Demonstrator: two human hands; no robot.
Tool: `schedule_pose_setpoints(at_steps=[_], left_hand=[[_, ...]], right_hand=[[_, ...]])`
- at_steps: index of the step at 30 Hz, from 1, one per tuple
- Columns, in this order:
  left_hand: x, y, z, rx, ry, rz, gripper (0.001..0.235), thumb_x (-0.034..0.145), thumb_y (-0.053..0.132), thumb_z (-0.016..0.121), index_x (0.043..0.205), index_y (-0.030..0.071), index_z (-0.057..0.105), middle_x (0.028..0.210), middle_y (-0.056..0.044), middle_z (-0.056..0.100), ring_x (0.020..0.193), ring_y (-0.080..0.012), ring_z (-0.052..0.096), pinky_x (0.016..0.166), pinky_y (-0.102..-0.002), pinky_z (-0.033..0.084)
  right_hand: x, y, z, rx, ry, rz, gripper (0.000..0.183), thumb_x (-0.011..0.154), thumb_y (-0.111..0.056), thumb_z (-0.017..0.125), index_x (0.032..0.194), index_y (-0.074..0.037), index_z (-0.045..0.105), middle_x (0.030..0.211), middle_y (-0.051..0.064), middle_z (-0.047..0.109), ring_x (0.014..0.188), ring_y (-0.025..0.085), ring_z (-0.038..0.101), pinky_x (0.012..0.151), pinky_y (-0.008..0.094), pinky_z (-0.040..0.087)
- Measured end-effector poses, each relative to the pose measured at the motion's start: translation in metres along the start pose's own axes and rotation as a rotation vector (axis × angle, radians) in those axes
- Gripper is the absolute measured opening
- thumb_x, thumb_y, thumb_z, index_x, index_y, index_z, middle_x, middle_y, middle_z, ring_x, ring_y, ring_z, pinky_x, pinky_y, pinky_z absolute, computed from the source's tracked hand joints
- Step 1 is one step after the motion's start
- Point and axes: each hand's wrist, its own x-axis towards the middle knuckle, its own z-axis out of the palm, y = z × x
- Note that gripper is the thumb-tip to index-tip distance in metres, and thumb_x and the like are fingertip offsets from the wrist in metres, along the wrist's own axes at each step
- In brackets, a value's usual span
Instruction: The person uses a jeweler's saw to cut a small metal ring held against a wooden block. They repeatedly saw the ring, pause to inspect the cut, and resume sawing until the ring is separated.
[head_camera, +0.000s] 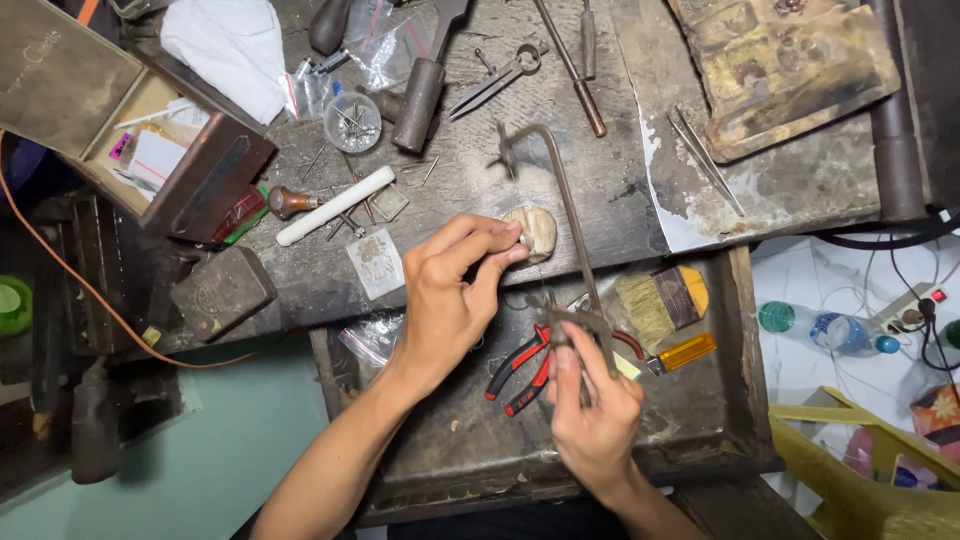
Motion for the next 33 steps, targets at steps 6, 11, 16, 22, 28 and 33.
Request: schedule_pose_setpoints(at_steps=[6, 11, 16, 22, 28, 33], left_hand=[[0.002, -0.001, -0.001, -0.011, -0.03, 0.048, 0.004, 0.094, -0.005, 0.068, 0.092, -0.005, 0.071, 0.092, -0.015, 0.07, 0.093, -0.0269, 0.075, 0.084, -0.032, 0.059], [0.003, -0.003, -0.001, -0.013, -0.033, 0.079, 0.004, 0.095, -0.005, 0.068, 0.093, -0.005, 0.07, 0.091, -0.014, 0.069, 0.089, -0.0256, 0.073, 0.083, -0.032, 0.057], [0.004, -0.004, -0.001, -0.015, -0.04, 0.111, 0.002, 0.093, -0.008, 0.069, 0.093, -0.007, 0.069, 0.09, -0.015, 0.068, 0.088, -0.0267, 0.072, 0.082, -0.032, 0.059], [0.004, -0.002, -0.001, -0.028, -0.048, 0.117, 0.003, 0.094, -0.009, 0.066, 0.092, -0.007, 0.068, 0.092, -0.016, 0.068, 0.091, -0.0278, 0.072, 0.084, -0.033, 0.06], [0.002, -0.005, 0.001, -0.044, -0.035, 0.12, 0.005, 0.092, -0.013, 0.066, 0.092, -0.008, 0.067, 0.09, -0.016, 0.067, 0.092, -0.0282, 0.073, 0.087, -0.033, 0.062], [0.003, -0.004, 0.001, -0.02, -0.029, 0.134, 0.004, 0.096, -0.007, 0.065, 0.092, -0.007, 0.067, 0.089, -0.016, 0.067, 0.087, -0.0275, 0.071, 0.079, -0.033, 0.057]], right_hand=[[-0.015, 0.001, -0.012, 0.003, -0.024, 0.027, 0.029, 0.099, -0.006, 0.059, 0.124, 0.007, 0.065, 0.066, 0.006, 0.071, 0.048, 0.01, 0.066, 0.045, 0.02, 0.058], [0.012, -0.007, -0.001, -0.023, -0.057, -0.003, 0.033, 0.103, -0.013, 0.053, 0.129, 0.006, 0.062, 0.058, 0.004, 0.067, 0.042, 0.009, 0.062, 0.038, 0.022, 0.052], [-0.021, -0.004, -0.014, -0.018, 0.012, 0.114, 0.032, 0.097, -0.008, 0.059, 0.125, 0.006, 0.065, 0.072, 0.007, 0.076, 0.055, 0.008, 0.072, 0.056, 0.018, 0.066], [0.022, -0.017, 0.001, -0.009, -0.032, 0.072, 0.035, 0.102, -0.014, 0.055, 0.13, 0.004, 0.065, 0.057, 0.005, 0.065, 0.046, 0.01, 0.061, 0.049, 0.025, 0.049], [-0.021, -0.003, -0.012, 0.001, 0.02, 0.16, 0.033, 0.096, -0.01, 0.06, 0.126, 0.004, 0.066, 0.07, 0.008, 0.078, 0.05, 0.009, 0.071, 0.05, 0.017, 0.063], [0.029, -0.021, 0.005, -0.01, -0.048, 0.039, 0.036, 0.103, -0.013, 0.053, 0.132, 0.006, 0.062, 0.06, 0.007, 0.067, 0.047, 0.012, 0.062, 0.047, 0.025, 0.051]])
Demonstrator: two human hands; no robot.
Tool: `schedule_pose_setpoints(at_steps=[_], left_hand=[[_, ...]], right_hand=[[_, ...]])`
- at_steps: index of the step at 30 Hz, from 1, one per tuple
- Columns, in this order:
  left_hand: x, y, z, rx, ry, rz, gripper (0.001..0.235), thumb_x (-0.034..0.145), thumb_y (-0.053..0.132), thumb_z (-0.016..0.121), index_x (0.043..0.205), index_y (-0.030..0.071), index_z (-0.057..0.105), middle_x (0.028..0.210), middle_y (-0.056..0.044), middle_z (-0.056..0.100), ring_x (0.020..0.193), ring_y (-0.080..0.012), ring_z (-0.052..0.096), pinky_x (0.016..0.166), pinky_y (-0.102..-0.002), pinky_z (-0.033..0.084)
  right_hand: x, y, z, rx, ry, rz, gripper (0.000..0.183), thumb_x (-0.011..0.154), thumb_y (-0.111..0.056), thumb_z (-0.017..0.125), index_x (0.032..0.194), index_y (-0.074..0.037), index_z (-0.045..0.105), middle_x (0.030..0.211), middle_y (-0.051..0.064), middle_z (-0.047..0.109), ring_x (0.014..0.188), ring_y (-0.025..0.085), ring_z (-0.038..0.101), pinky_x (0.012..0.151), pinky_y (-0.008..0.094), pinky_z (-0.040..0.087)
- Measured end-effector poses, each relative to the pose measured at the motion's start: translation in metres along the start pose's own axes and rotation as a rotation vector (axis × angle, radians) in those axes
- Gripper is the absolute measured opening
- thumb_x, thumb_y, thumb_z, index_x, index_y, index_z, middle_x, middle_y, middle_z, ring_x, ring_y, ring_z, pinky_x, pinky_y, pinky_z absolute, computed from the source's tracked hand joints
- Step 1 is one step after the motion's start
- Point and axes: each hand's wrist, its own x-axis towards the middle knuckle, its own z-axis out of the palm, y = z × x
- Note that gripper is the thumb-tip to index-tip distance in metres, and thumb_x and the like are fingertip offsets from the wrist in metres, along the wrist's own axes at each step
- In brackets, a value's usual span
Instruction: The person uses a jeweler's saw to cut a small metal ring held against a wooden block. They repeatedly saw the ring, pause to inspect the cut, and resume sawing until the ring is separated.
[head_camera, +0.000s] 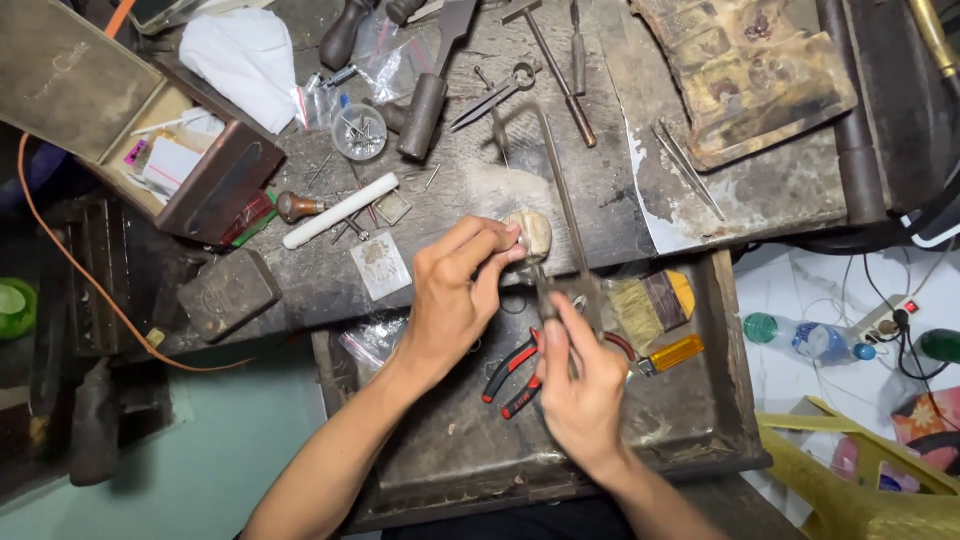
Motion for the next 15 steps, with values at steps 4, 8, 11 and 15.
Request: schedule_pose_setpoints(at_steps=[4, 8, 11, 15], left_hand=[[0.002, 0.0, -0.001, -0.04, 0.001, -0.018, 0.006, 0.094, -0.011, 0.065, 0.089, -0.008, 0.065, 0.087, -0.015, 0.066, 0.091, -0.0274, 0.073, 0.083, -0.031, 0.058], [0.001, -0.001, 0.0, -0.024, -0.005, -0.001, 0.007, 0.094, -0.01, 0.066, 0.087, -0.007, 0.065, 0.085, -0.014, 0.065, 0.088, -0.0272, 0.072, 0.08, -0.032, 0.058], [0.0, 0.0, -0.001, -0.006, -0.002, -0.007, 0.007, 0.094, -0.008, 0.066, 0.087, -0.006, 0.065, 0.085, -0.013, 0.065, 0.085, -0.0258, 0.071, 0.077, -0.033, 0.057], [0.001, 0.0, 0.0, -0.024, -0.004, -0.024, 0.006, 0.093, -0.01, 0.068, 0.087, -0.006, 0.067, 0.084, -0.014, 0.066, 0.088, -0.0262, 0.074, 0.08, -0.032, 0.061]], right_hand=[[-0.048, 0.018, -0.015, -0.038, 0.026, 0.041, 0.033, 0.099, -0.012, 0.058, 0.128, 0.001, 0.066, 0.06, 0.003, 0.068, 0.047, 0.008, 0.066, 0.048, 0.022, 0.054], [-0.02, 0.015, -0.005, -0.027, 0.01, -0.042, 0.034, 0.101, -0.011, 0.056, 0.129, 0.006, 0.062, 0.059, 0.004, 0.068, 0.044, 0.01, 0.064, 0.041, 0.021, 0.052], [-0.019, 0.015, 0.0, -0.016, 0.0, -0.046, 0.035, 0.103, -0.012, 0.053, 0.131, 0.006, 0.061, 0.059, 0.005, 0.066, 0.043, 0.01, 0.061, 0.039, 0.023, 0.05], [-0.066, 0.024, -0.011, -0.01, 0.074, 0.069, 0.033, 0.097, -0.01, 0.059, 0.127, 0.005, 0.065, 0.065, 0.003, 0.069, 0.047, 0.008, 0.065, 0.05, 0.018, 0.057]])
